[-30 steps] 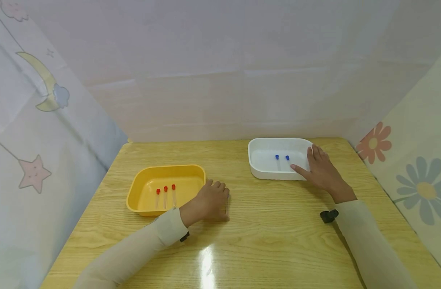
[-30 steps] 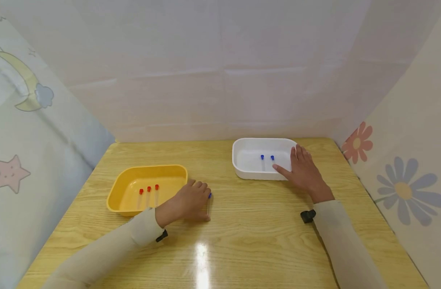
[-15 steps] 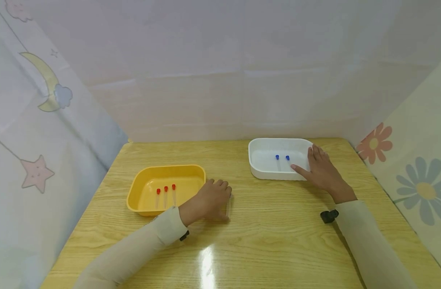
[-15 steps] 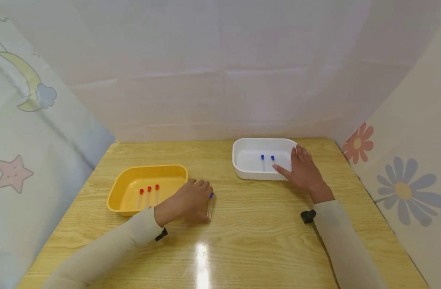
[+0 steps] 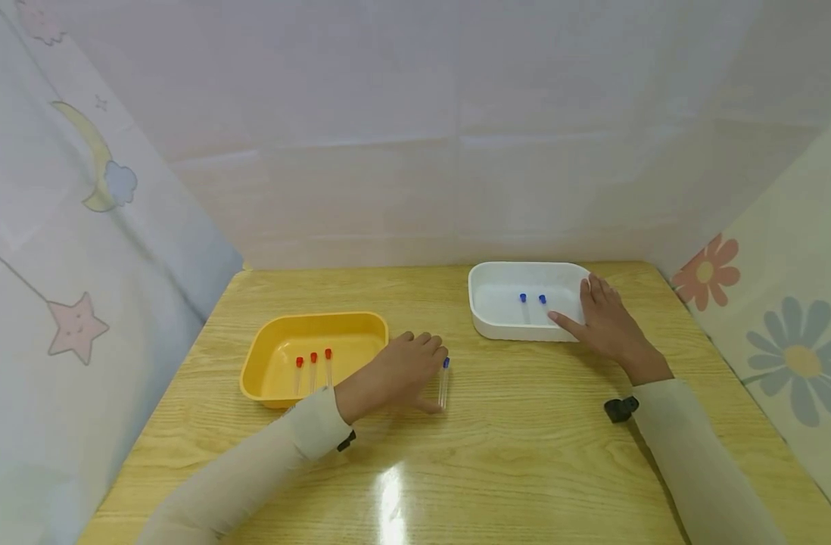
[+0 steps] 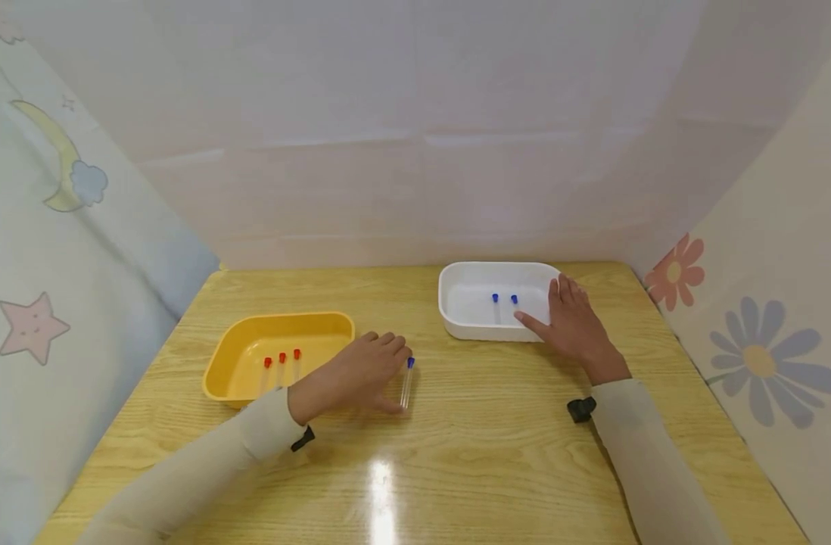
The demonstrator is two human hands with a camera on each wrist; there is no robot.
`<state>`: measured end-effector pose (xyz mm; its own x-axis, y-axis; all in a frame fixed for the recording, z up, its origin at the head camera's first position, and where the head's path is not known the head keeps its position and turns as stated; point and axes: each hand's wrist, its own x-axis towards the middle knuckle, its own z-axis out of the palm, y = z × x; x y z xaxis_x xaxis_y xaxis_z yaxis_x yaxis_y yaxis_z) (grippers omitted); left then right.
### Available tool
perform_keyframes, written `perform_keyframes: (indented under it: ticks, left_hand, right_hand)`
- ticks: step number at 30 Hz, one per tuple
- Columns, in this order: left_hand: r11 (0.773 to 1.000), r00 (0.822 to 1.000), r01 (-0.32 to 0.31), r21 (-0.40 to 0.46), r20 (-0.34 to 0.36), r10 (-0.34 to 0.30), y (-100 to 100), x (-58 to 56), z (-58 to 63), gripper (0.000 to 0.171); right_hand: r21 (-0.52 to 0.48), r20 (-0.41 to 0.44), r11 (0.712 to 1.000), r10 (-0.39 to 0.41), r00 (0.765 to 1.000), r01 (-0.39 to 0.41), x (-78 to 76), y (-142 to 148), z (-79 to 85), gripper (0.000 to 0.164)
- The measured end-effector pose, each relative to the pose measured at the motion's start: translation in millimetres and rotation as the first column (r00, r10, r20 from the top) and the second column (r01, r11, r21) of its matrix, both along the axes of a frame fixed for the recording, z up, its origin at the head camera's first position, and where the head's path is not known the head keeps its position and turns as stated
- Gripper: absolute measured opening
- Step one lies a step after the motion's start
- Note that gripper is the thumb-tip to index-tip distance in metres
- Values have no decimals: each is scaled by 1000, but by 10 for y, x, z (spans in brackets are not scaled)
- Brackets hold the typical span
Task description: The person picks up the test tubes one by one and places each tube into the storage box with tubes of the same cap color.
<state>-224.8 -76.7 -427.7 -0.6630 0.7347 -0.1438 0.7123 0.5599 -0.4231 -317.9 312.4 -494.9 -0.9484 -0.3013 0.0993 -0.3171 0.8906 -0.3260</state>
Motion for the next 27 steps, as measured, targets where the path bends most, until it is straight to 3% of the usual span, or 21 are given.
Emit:
perform_keyframes:
  ticks: [16, 27]
  left_hand:
    - [995, 999, 27, 93, 22, -29, 25, -56, 108, 92]
    - [993, 998, 42, 107, 46, -47, 91, -126, 157, 93]
  right_hand:
    - [-5, -5, 1000, -2, 1000, 2, 11, -2, 8, 106]
    - [8, -3, 1000, -7, 1000, 7, 31, -15, 35, 107]
